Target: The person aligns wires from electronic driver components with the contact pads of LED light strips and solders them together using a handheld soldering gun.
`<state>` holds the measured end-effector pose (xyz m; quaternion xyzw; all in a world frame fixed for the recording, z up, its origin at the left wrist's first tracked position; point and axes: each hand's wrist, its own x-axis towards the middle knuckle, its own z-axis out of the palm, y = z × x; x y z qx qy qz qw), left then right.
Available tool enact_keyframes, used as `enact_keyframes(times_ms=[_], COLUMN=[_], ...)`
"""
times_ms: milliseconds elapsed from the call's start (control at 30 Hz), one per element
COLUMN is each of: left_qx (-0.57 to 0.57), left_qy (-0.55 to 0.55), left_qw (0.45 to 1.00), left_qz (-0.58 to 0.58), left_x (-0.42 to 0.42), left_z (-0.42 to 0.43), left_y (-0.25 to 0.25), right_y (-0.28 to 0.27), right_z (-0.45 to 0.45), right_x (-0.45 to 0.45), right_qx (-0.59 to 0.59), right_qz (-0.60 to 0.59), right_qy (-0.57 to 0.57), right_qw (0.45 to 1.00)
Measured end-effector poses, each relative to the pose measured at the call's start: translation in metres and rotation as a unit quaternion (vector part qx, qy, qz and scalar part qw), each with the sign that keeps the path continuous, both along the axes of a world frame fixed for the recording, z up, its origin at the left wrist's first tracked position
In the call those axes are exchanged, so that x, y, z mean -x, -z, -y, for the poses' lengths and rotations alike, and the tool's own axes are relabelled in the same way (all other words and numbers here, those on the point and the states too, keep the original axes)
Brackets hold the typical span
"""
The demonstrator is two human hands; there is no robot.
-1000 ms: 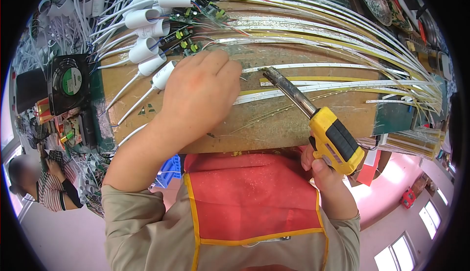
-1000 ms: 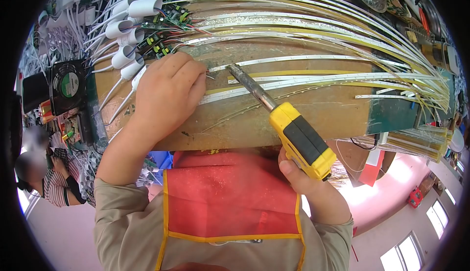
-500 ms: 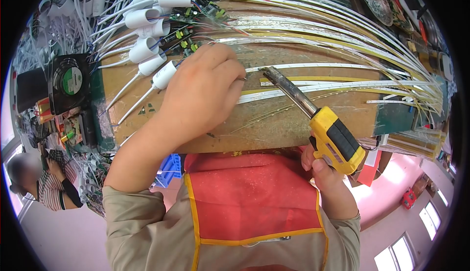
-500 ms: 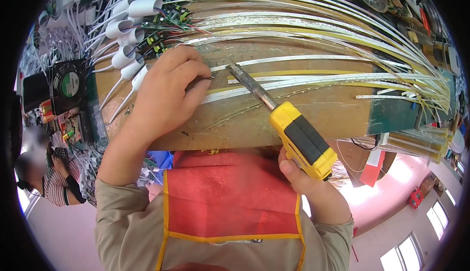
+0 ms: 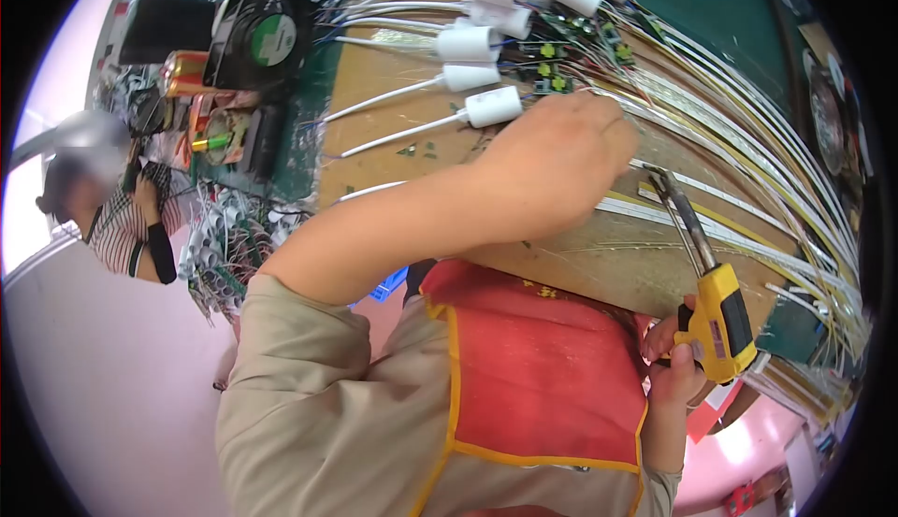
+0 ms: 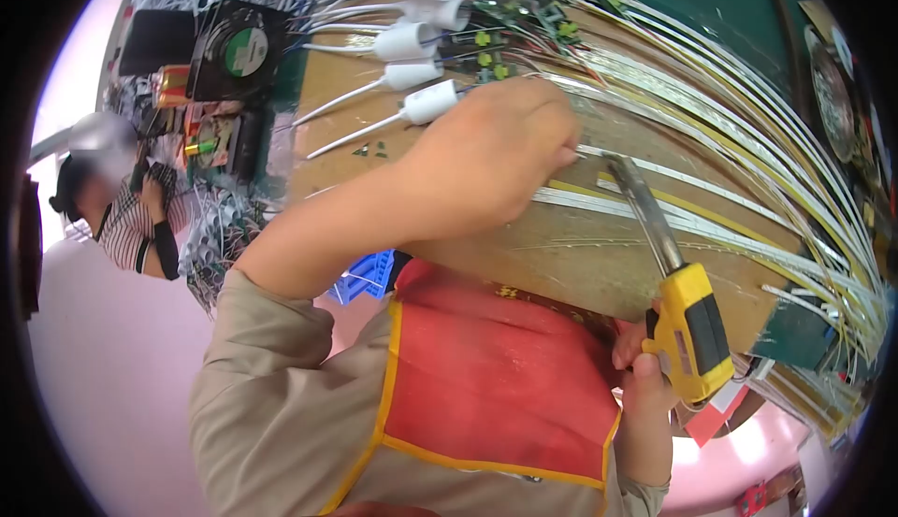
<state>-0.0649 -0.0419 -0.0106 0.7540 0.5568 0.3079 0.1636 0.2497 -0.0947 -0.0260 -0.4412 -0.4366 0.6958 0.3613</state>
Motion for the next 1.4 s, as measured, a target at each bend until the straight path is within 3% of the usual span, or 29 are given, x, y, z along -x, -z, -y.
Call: enact_keyframes(times_ms=[133, 433, 633, 833, 1133, 1400], left_qx=[0.012, -0.084, -0.114, -0.076, 0.081, 0.082], left_qy=[-0.028, -0.038, -0.06, -0.036, -0.044, -0.067], left_qw=[1.0, 0.987, 0.981, 0.992, 0.995, 0.992], left_qz=[0.002, -0.133, -0.143, -0.09, -0.04, -0.068], left_x=[-0.004, -0.017, -0.025, -0.015, 0.004, -0.006], left_z=[0.001, 0.012, 0.017, 0.015, -0.009, -0.008], left_y=[-0.005, -0.009, -0.002, -0.008, -0.017, -0.018], right_y=[-0.003, -0.003, -0.006, -0.006, -0.012, -0.014], right_z=[-0.002, -0.003, -0.004, -0.004, -0.002, -0.004], right_x=[0.002, 0.001, 0.003, 0.001, 0.008, 0.0], right_qx=[-0.01, -0.019, -0.014, 0.003, 0.035, 0.059], right_qz=[0.001, -0.008, -0.012, -0.007, -0.008, 0.021], right_qy=[0.003, -0.004, -0.008, 0.003, 0.001, -0.043], right_qw=[1.0, 1.0, 1.0, 1.0, 0.999, 0.997])
